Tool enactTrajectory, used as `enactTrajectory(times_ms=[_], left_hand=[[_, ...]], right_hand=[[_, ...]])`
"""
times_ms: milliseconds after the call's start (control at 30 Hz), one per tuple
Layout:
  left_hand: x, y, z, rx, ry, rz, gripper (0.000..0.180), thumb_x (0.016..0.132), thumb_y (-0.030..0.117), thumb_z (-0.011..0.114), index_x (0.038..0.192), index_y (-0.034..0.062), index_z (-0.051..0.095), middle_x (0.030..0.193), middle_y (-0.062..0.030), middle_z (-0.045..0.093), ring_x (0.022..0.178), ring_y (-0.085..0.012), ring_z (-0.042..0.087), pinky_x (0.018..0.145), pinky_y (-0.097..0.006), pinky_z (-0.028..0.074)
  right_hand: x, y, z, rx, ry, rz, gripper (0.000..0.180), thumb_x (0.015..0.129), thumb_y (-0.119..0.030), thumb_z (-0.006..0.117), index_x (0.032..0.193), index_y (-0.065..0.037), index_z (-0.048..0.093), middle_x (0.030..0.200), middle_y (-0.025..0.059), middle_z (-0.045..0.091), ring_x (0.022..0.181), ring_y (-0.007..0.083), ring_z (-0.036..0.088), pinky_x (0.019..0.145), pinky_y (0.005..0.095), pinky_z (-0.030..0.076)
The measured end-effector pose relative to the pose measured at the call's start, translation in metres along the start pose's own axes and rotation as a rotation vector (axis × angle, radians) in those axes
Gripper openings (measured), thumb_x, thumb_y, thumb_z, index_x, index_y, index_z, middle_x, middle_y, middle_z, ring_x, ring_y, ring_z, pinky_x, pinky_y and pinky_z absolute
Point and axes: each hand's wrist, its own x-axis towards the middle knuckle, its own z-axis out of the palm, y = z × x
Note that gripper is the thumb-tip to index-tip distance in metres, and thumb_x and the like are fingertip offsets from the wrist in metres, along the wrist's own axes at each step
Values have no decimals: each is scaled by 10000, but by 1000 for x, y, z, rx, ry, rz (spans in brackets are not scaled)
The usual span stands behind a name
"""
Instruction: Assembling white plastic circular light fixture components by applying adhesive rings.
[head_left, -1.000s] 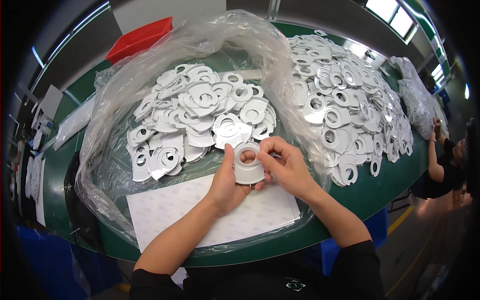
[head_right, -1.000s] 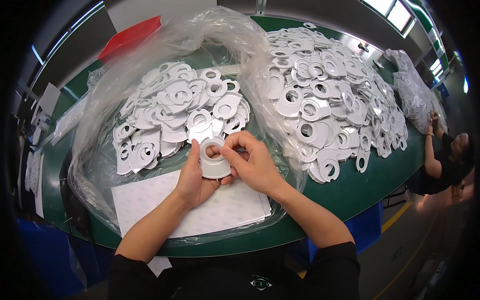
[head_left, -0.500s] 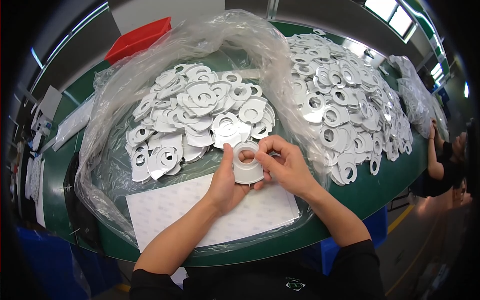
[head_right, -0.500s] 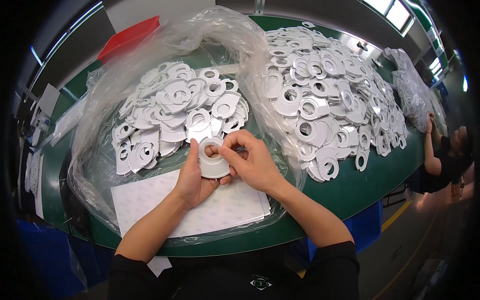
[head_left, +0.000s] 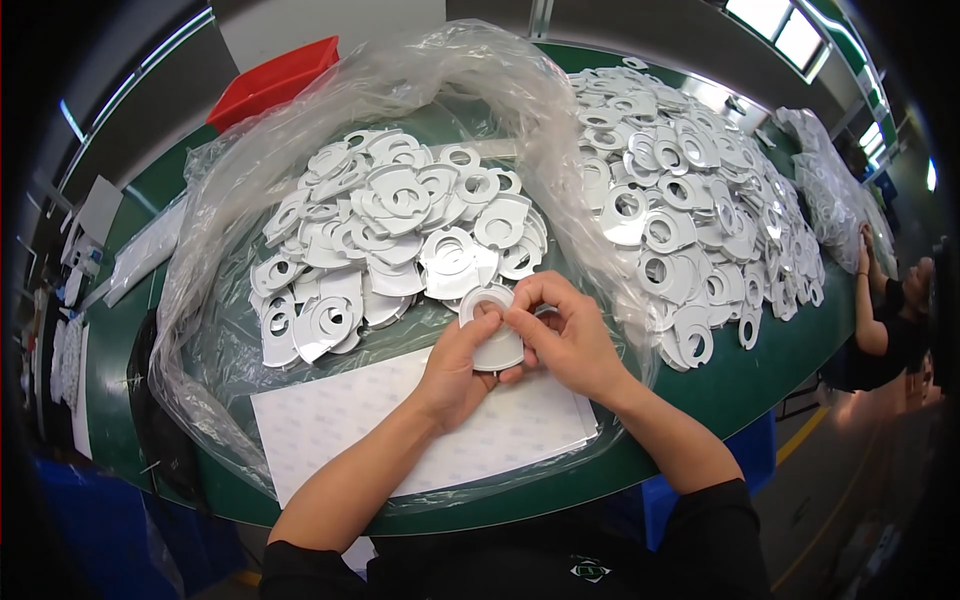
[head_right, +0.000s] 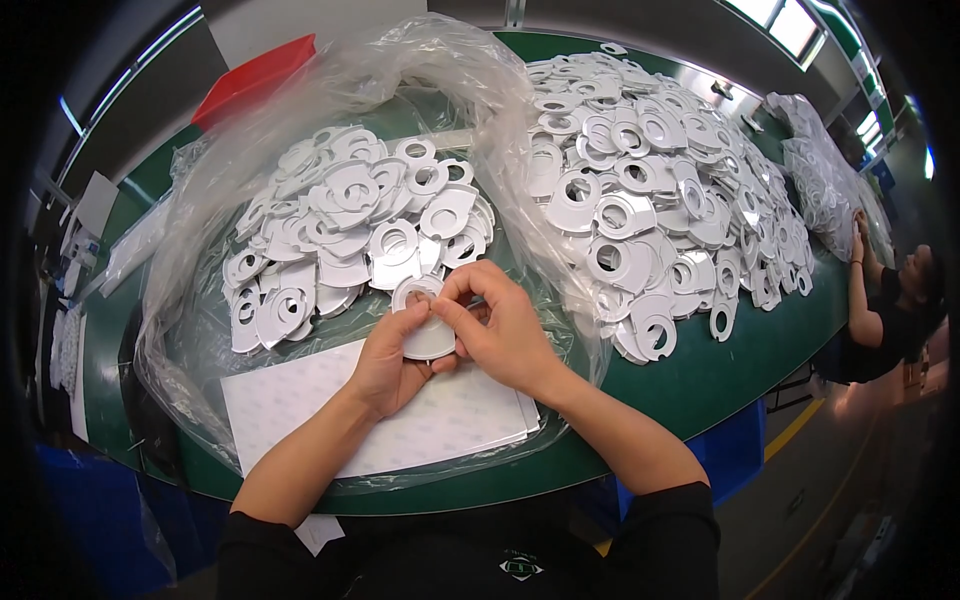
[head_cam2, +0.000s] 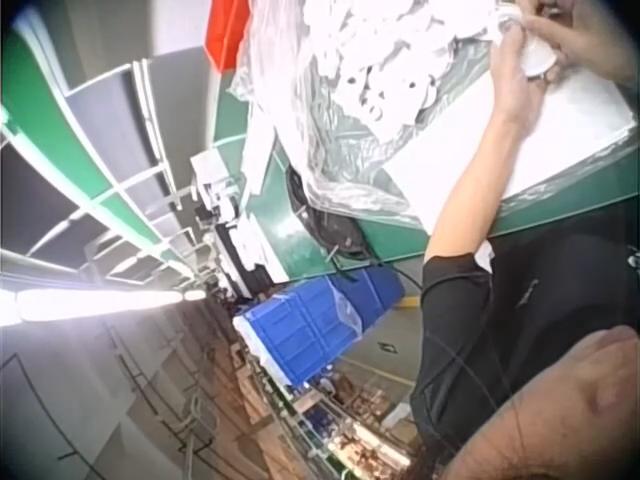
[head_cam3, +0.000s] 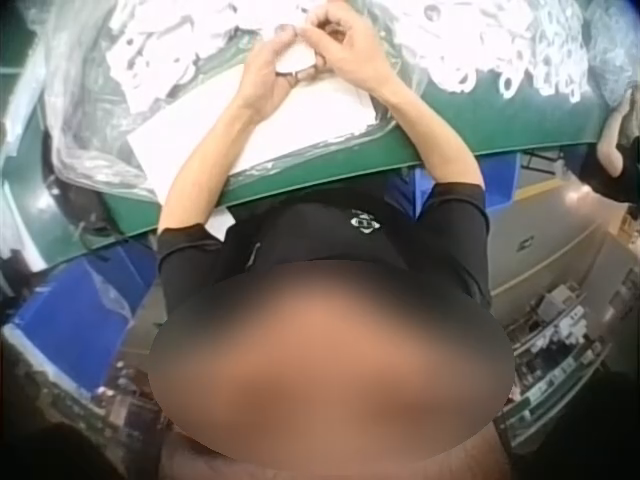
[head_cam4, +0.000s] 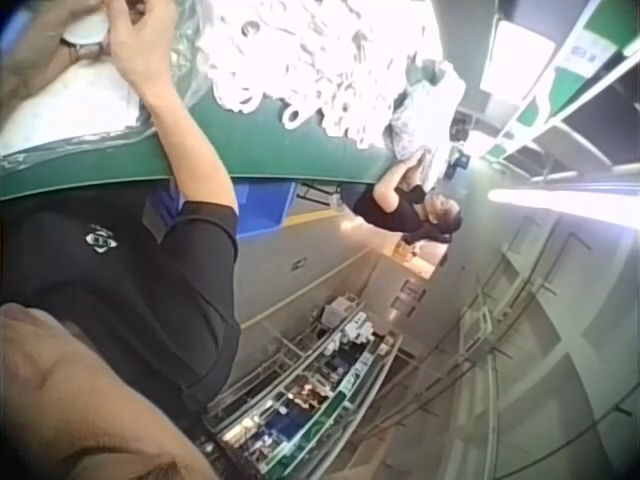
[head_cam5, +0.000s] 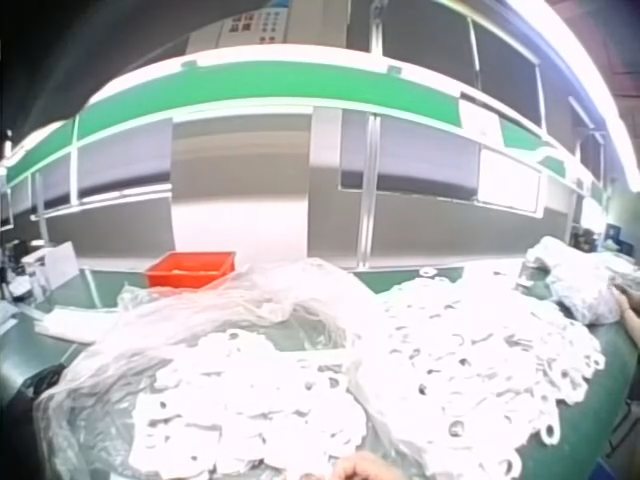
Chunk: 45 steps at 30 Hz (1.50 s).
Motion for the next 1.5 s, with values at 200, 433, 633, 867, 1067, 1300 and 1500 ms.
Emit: enactTrajectory(times_ms=[200,433,633,867,1067,1300,1500], left_hand=[[0,-1,-2,8,4,18,170,909,156,401,1052,88,465,957,-82,578,794,-158,588,612,-273,445],[0,0,0,35,18,15,157,919,162,397,1046,87,449,937,-86,578,776,-152,576,625,-278,440],[0,-6,0,128,-50,47,158,953,203,398,1043,81,442,896,-85,576,748,-145,572,581,-243,414],[0,-11,-4,244,-190,43,557,956,554,217,1118,76,452,881,-71,575,731,-117,566,529,-221,372],[-2,-9,-1,203,-134,-16,853,810,785,26,1056,99,469,863,-68,583,720,-143,578,502,-221,346],[1,1,1,52,-125,-127,838,803,797,33,979,101,466,812,-108,586,676,-205,583,485,-246,331],[5,1,-7,-46,-188,-142,804,845,756,53,998,92,478,866,-131,597,743,-217,599,522,-267,386]], right_hand=[[0,-1,0,-75,22,-61,115,877,-96,616,890,4,562,960,51,502,582,59,544,500,178,453],[3,-5,0,49,94,-14,135,868,-39,593,953,65,587,841,71,577,554,85,567,484,202,459],[2,-9,-5,-14,103,51,132,853,-34,590,929,73,604,762,87,612,513,98,584,449,207,449],[0,-21,2,-31,172,98,199,808,-130,684,752,13,557,625,34,585,427,106,560,389,231,412],[-6,-22,6,-883,257,-204,324,710,-281,778,782,-57,555,596,56,547,483,159,548,453,300,424],[-6,-33,-16,-700,9,-101,282,726,-183,765,848,2,590,742,73,612,676,131,560,616,253,449],[0,-17,-20,-352,36,90,220,804,-138,696,907,32,602,758,42,614,708,104,559,649,248,453]])
